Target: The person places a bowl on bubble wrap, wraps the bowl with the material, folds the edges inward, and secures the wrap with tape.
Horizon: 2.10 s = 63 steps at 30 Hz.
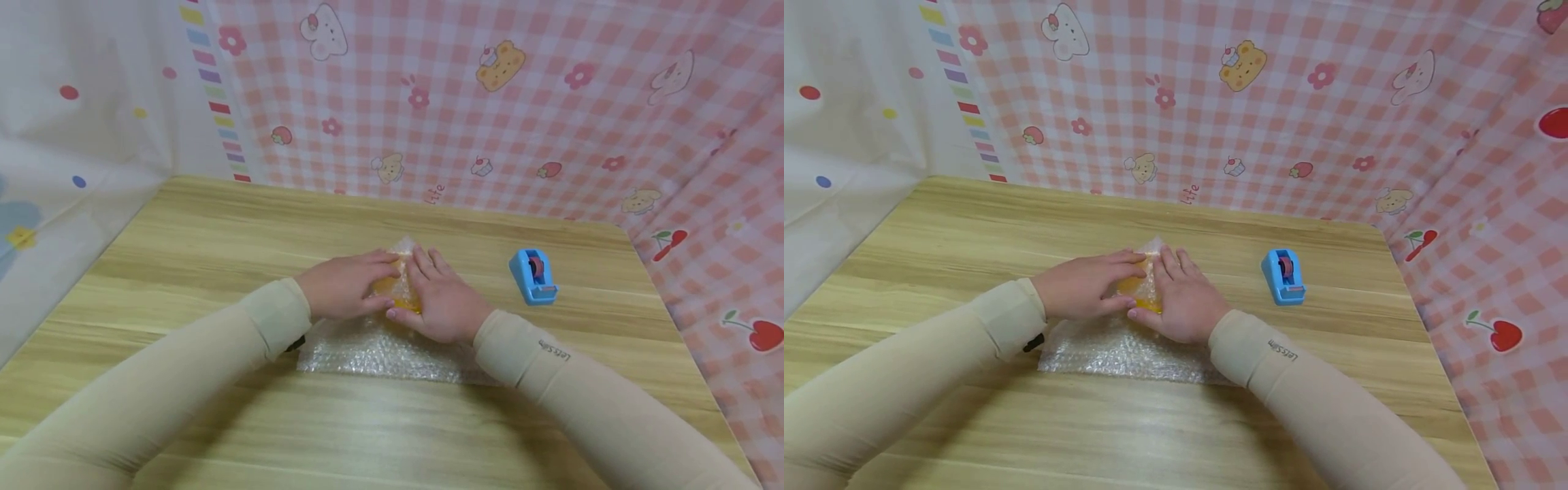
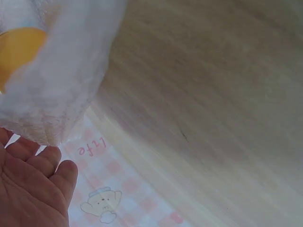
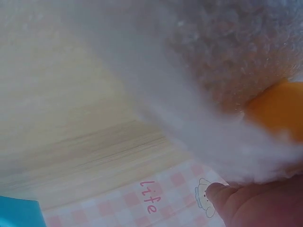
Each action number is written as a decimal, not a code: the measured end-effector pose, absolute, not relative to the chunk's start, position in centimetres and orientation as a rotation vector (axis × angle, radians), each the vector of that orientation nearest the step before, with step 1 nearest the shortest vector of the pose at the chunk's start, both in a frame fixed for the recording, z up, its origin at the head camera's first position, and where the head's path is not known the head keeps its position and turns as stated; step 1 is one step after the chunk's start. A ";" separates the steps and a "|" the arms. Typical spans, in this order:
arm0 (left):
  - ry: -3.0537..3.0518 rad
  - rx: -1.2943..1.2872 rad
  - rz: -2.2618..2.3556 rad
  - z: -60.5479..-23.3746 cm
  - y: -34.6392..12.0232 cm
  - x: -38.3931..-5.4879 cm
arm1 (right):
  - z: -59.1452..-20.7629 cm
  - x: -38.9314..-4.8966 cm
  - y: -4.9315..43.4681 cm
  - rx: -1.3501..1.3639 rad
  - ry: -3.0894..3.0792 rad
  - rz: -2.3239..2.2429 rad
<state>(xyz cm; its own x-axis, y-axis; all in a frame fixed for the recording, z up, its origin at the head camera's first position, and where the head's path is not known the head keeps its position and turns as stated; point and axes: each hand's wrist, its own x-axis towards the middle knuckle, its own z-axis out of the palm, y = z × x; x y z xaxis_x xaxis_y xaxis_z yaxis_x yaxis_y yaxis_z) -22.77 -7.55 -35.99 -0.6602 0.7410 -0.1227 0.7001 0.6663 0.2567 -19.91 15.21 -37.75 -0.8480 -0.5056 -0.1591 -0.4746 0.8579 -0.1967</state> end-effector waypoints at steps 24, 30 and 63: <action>2.641 1.192 0.168 -36.8 -5.5 -23.4 | -37.9 -20.0 16.3 -0.789 2.754 -0.625; 2.652 1.176 0.138 -36.5 -5.0 -23.2 | -37.5 -19.7 16.6 -0.801 2.715 -0.685; 2.664 1.099 0.140 -36.4 -5.1 -23.2 | -35.3 -12.4 23.1 0.023 2.360 -0.850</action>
